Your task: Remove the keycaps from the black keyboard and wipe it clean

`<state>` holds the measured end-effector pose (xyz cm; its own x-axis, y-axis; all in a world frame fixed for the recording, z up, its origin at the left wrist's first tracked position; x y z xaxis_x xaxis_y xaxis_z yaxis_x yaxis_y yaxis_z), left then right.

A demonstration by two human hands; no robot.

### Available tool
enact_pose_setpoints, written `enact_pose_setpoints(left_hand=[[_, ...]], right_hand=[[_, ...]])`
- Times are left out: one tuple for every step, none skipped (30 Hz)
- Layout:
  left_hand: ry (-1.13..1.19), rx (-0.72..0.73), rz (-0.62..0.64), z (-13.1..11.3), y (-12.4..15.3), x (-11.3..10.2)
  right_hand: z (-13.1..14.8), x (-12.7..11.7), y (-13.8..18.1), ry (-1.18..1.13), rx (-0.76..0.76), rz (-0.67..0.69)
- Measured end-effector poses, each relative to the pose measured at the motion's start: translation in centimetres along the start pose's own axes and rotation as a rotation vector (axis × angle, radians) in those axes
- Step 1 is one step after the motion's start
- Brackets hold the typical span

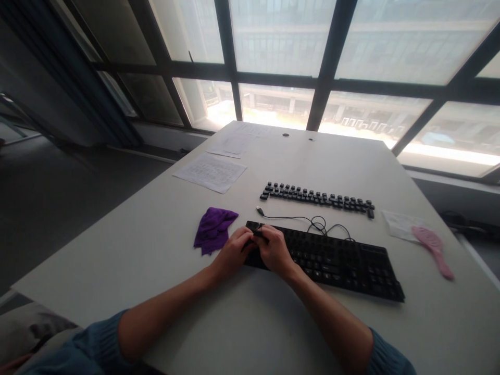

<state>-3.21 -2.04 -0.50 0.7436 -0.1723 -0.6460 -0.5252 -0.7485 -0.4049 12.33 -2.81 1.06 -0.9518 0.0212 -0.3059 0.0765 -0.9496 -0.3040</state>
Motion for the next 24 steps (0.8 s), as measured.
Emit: enact_pose_setpoints(left_hand=[[0.000,0.001,-0.005,-0.1,-0.1,-0.1],[-0.003,0.002,-0.008,-0.2,-0.2,-0.3],[-0.006,0.008,-0.008,-0.3,-0.3,-0.5],[-0.008,0.014,-0.006,-0.3,-0.4,-0.6],[-0.008,0.021,-0.003,-0.3,-0.4,-0.8],[-0.002,0.026,-0.001,-0.3,-0.5,-1.0],[0.006,0.028,-0.001,-0.2,-0.5,-1.1],[0.017,0.027,-0.004,-0.1,-0.5,-1.2],[0.026,0.023,-0.012,0.0,-0.5,-1.3],[0.031,0.015,-0.022,0.1,-0.5,-1.3],[0.031,0.006,-0.032,0.2,-0.4,-1.4],[0.030,-0.007,-0.038,0.2,-0.4,-1.4],[0.030,-0.022,-0.042,0.2,-0.3,-1.3],[0.030,-0.039,-0.043,0.2,-0.3,-1.3],[0.030,-0.055,-0.043,0.1,-0.3,-1.2],[0.030,-0.067,-0.044,0.1,-0.3,-1.2],[0.028,-0.072,-0.050,0.1,-0.3,-1.2],[0.023,-0.073,-0.060,0.0,-0.3,-1.1],[0.019,-0.071,-0.069,0.0,-0.2,-1.1],[0.019,-0.067,-0.073,0.0,-0.2,-1.1],[0.023,-0.061,-0.072,-0.1,-0.2,-1.1],[0.031,-0.052,-0.067,-0.1,-0.2,-1.2],[0.037,-0.039,-0.061,-0.1,-0.3,-1.2],[0.040,-0.019,-0.054,-0.2,-0.3,-1.2]], right_hand=[[0.0,0.0,0.0,-0.002,0.001,-0.015],[0.0,-0.1,0.0,-0.005,0.002,-0.030],[0.0,-0.1,-0.1,-0.011,0.004,-0.045],[-0.1,-0.1,-0.1,-0.019,0.004,-0.061],[-0.1,-0.2,-0.1,-0.030,0.004,-0.076],[-0.1,-0.2,-0.1,-0.041,0.003,-0.085],[-0.2,-0.2,-0.1,-0.053,0.001,-0.092],[-0.2,-0.2,-0.1,-0.062,0.000,-0.094],[-0.2,-0.2,-0.1,-0.066,0.002,-0.093],[-0.2,-0.2,-0.1,-0.064,0.007,-0.093],[-0.2,-0.2,0.0,-0.059,0.015,-0.092],[-0.1,-0.2,0.0,-0.055,0.025,-0.094],[-0.1,-0.3,0.0,-0.050,0.037,-0.099],[-0.1,-0.3,0.1,-0.046,0.047,-0.104],[0.0,-0.3,0.1,-0.042,0.055,-0.108],[0.0,-0.3,0.1,-0.039,0.058,-0.108],[0.0,-0.3,0.1,-0.035,0.056,-0.102],[0.1,-0.2,0.1,-0.031,0.052,-0.092],[0.1,-0.2,0.0,-0.028,0.047,-0.079],[0.1,-0.2,0.0,-0.032,0.047,-0.072],[0.0,-0.2,0.0,-0.042,0.057,-0.072],[-0.1,-0.2,0.0,-0.057,0.077,-0.079],[-0.2,-0.2,-0.1,-0.075,0.107,-0.092],[-0.3,-0.3,-0.1,-0.095,0.142,-0.107]])
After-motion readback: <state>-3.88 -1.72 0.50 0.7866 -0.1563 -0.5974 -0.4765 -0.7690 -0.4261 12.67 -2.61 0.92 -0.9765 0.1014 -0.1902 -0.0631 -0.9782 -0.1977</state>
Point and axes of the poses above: each hand's wrist, its own y-axis away from the middle knuckle, its own x-axis out of the palm, z = x × y, the point moved 2 cm from there along -y, towards the middle knuckle, and after that the axes turned 8 degrees about x, right-handed, at the moved point
